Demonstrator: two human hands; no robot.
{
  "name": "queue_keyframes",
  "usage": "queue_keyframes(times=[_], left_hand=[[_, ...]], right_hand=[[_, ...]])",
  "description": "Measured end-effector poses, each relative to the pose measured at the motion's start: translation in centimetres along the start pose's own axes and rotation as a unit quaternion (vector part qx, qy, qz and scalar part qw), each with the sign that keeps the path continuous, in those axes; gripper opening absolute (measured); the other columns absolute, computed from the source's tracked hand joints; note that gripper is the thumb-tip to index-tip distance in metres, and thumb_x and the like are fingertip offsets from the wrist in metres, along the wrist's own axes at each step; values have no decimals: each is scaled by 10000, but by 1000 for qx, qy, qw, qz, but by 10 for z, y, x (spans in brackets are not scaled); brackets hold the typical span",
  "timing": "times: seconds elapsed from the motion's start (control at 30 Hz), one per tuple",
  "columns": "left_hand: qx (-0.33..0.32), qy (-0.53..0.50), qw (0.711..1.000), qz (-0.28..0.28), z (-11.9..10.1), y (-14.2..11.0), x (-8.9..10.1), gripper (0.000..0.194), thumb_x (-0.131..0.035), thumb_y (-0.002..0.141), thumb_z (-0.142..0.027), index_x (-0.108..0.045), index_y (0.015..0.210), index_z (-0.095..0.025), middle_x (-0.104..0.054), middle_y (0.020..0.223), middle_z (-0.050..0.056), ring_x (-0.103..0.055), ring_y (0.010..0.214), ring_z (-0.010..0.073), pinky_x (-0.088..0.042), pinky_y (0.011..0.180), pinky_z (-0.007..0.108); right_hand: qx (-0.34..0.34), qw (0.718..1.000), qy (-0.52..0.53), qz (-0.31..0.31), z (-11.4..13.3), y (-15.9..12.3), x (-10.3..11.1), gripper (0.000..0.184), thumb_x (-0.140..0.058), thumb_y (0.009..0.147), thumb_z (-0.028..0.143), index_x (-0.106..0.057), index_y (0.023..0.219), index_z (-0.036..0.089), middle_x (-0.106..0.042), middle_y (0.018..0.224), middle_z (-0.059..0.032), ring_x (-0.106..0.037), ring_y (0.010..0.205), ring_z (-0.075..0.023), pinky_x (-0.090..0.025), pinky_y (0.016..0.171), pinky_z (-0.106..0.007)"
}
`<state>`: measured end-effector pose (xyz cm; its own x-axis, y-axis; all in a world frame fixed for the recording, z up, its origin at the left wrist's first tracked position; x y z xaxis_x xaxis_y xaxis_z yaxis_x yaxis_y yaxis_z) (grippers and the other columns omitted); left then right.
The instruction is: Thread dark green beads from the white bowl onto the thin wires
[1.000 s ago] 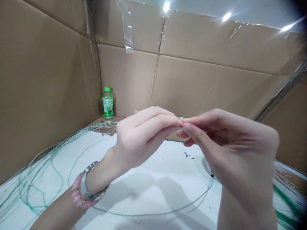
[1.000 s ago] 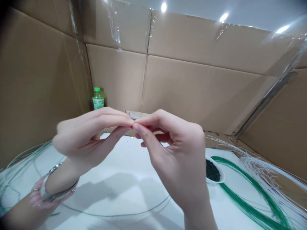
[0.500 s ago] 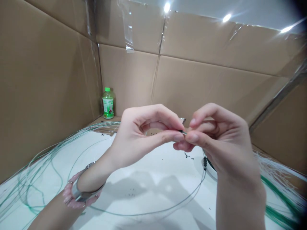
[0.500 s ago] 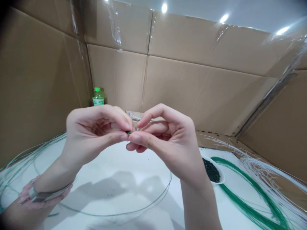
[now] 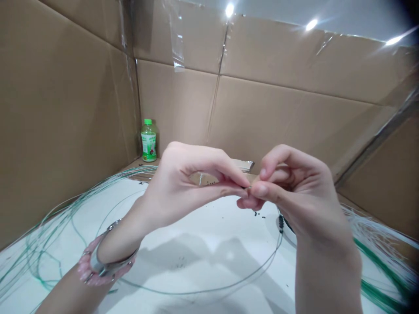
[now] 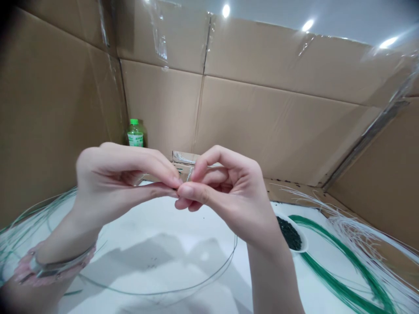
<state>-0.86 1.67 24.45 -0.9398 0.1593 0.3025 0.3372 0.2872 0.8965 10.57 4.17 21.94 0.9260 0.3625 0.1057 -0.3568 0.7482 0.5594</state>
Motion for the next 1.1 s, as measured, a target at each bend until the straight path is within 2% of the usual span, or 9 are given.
queue_keyframes(times=[0.1, 0.27, 0.5, 0.67, 0.83, 0.93, 1.1], left_hand=[[-43, 55, 997, -10, -10, 1, 2, 98, -720, 775, -115, -705, 779, -213, -721, 701, -13, -681, 621, 132, -550, 542, 205], [-63, 62, 996, -19, -13, 1, 0, 120, -692, 798, -111, -697, 844, -221, -710, 717, 1, -665, 614, 125, -563, 553, 215], [-113, 118, 983, -80, -22, -4, 7, 140, -690, 766, -45, -682, 843, -161, -693, 700, 12, -641, 620, 110, -568, 564, 218], [-121, 123, 980, -99, -23, -5, 11, 139, -704, 762, -54, -702, 832, -174, -718, 722, 11, -657, 624, 115, -579, 565, 220], [-123, 99, 979, -131, -22, -7, 16, 126, -738, 734, -57, -727, 799, -165, -750, 769, 30, -691, 651, 125, -577, 560, 190], [-121, 87, 979, -138, -20, -8, 17, 174, -753, 707, -40, -732, 795, -189, -749, 756, 15, -695, 635, 130, -568, 526, 187], [-112, 60, 982, -136, -15, -8, 17, 120, -737, 745, -86, -739, 800, -192, -753, 761, 23, -691, 633, 134, -575, 526, 196]], right_hand=[[-5, 1000, -2, 11, -1, -1, -1, 128, -740, 780, 200, -622, 758, 245, -728, 622, 51, -714, 558, -126, -599, 534, -154], [5, 1000, -8, -4, 0, -1, 3, 105, -737, 784, 201, -664, 834, 258, -731, 645, 57, -721, 596, -119, -592, 532, -135], [-1, 999, -28, -16, 1, -1, 3, 53, -723, 799, 188, -699, 792, 235, -729, 652, 48, -723, 624, -103, -565, 491, -87], [16, 997, -73, -34, 7, -3, 2, 49, -698, 819, 189, -709, 794, 230, -727, 674, 29, -720, 639, -113, -572, 487, -117], [61, 987, -121, -86, 18, -5, 2, 109, -668, 818, 144, -687, 737, 214, -700, 630, 21, -679, 553, -101, -526, 428, -128], [80, 979, -153, -113, 23, -8, 1, 126, -656, 812, 134, -656, 709, 205, -679, 614, 29, -640, 498, -78, -523, 449, -131], [90, 972, -185, -111, 23, -9, -3, 125, -634, 814, 133, -620, 710, 201, -663, 625, 32, -635, 517, -77, -507, 454, -135]])
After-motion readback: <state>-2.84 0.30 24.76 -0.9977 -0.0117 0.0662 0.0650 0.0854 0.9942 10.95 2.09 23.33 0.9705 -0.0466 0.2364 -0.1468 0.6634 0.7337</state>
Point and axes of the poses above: each hand's wrist, its own y-axis towards the middle knuckle, its own x-axis out of the back of the hand, z = x × y, the point moved 10 cm from there along y, towards the middle knuckle
